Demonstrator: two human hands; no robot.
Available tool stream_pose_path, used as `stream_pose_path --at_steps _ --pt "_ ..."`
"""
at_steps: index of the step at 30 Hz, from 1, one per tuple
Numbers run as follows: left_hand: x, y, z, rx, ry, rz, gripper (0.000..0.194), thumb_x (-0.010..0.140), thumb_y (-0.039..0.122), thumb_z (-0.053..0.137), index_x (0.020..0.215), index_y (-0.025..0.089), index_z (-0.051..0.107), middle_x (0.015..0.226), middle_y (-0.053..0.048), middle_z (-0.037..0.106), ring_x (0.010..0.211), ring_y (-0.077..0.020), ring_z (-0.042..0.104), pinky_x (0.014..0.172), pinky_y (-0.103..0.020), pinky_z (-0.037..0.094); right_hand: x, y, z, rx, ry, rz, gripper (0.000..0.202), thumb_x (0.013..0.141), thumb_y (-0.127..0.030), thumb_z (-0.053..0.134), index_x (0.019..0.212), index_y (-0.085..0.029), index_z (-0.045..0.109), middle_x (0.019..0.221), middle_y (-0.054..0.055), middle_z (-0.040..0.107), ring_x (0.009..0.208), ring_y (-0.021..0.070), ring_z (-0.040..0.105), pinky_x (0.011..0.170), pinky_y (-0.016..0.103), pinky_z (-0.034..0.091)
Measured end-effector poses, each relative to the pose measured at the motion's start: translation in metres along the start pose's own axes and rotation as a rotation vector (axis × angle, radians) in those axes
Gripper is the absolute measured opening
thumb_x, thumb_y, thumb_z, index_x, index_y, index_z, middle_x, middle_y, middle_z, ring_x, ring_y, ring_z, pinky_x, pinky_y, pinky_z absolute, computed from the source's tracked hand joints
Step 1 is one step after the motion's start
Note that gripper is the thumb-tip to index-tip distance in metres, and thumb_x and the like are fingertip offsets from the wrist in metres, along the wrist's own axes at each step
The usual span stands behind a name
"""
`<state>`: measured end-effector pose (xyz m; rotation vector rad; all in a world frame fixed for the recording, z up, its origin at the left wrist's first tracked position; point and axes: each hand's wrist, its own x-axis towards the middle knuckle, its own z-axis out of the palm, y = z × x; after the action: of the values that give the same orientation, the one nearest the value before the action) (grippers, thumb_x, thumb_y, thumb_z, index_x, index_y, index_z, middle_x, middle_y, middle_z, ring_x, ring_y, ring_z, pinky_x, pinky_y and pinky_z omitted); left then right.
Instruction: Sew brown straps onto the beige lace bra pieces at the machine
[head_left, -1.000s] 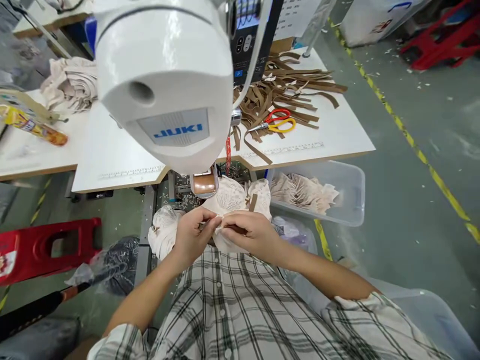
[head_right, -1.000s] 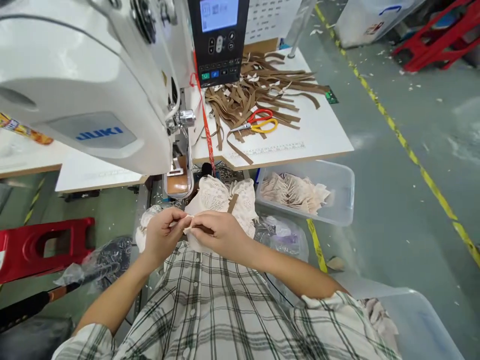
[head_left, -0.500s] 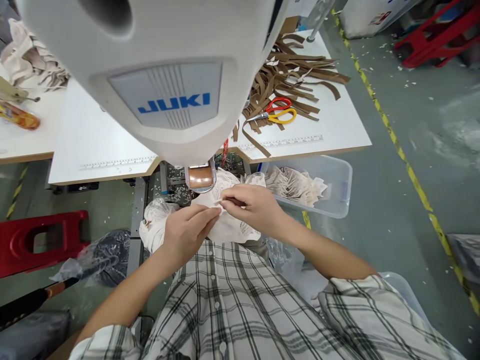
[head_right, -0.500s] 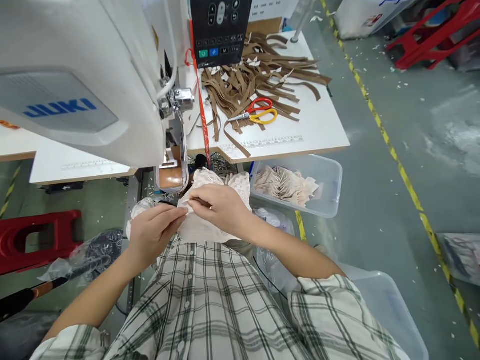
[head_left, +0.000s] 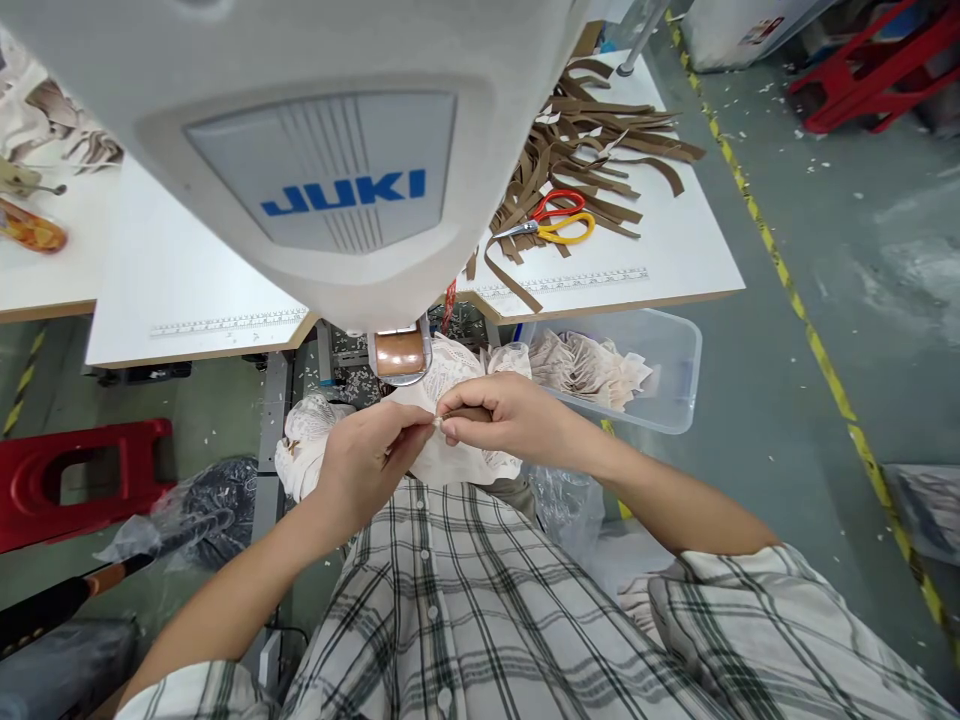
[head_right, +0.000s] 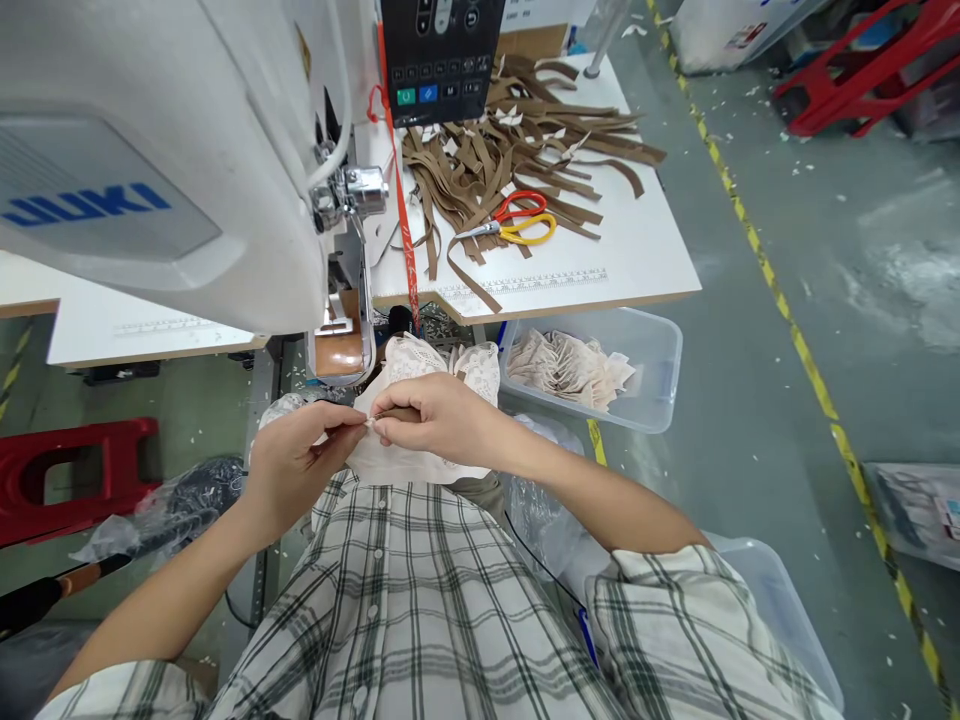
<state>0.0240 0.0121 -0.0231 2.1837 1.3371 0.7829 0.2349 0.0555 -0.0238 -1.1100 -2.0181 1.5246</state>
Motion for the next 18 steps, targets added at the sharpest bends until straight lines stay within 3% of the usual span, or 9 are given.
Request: stream_pose_path --at_steps 4,9,15,18 --pt "0.001 -0.003 0.003 0.096 -0.038 0.064 0.022 0.099 0.026 0.048 0.108 0.016 0.065 0.074 -0.001 0.068 0.065 -0.013 0.062 0.059 -0.023 0.044 0.0 0.002 0.002 0.06 -0.02 0.052 0.012 0.086 -0.026 0.061 0.084 -0.019 0.071 0.057 -0.006 0.051 0.052 0.0067 0.04 0.053 0.021 0.032" --pt "-0.001 -0.005 0.008 0.193 -0.089 0.116 0.025 0.101 0.025 0.042 0.088 0.017 0.062 0.068 -0.001 0.061 0.061 -0.0143 0.056 0.057 -0.026 0.039 0.0 0.004 0.003 0.107 -0.059 0.089 0.014 0.087 -0.028 0.062 0.084 -0.019 0.071 0.057 -0.006 0.055 0.051 0.0072 0.041 0.051 0.021 0.032" --pt "-0.005 -0.001 0.016 0.255 -0.013 0.075 0.022 0.099 0.025 0.043 0.085 0.017 0.059 0.069 -0.001 0.062 0.062 -0.0148 0.055 0.057 -0.027 0.036 -0.007 -0.001 0.004 -0.155 0.051 -0.08 0.011 0.09 -0.026 0.061 0.088 -0.021 0.07 0.073 -0.002 0.065 0.069 0.0107 0.055 0.064 0.024 0.037" --pt "0.001 0.005 0.013 0.307 0.002 0.019 0.026 0.099 0.027 0.043 0.081 0.018 0.059 0.066 -0.001 0.062 0.059 -0.0141 0.054 0.055 -0.027 0.032 -0.001 -0.008 0.0 -0.308 0.124 -0.175 0.014 0.091 -0.022 0.056 0.08 -0.019 0.066 0.075 -0.001 0.062 0.074 0.0121 0.053 0.066 0.025 0.034"
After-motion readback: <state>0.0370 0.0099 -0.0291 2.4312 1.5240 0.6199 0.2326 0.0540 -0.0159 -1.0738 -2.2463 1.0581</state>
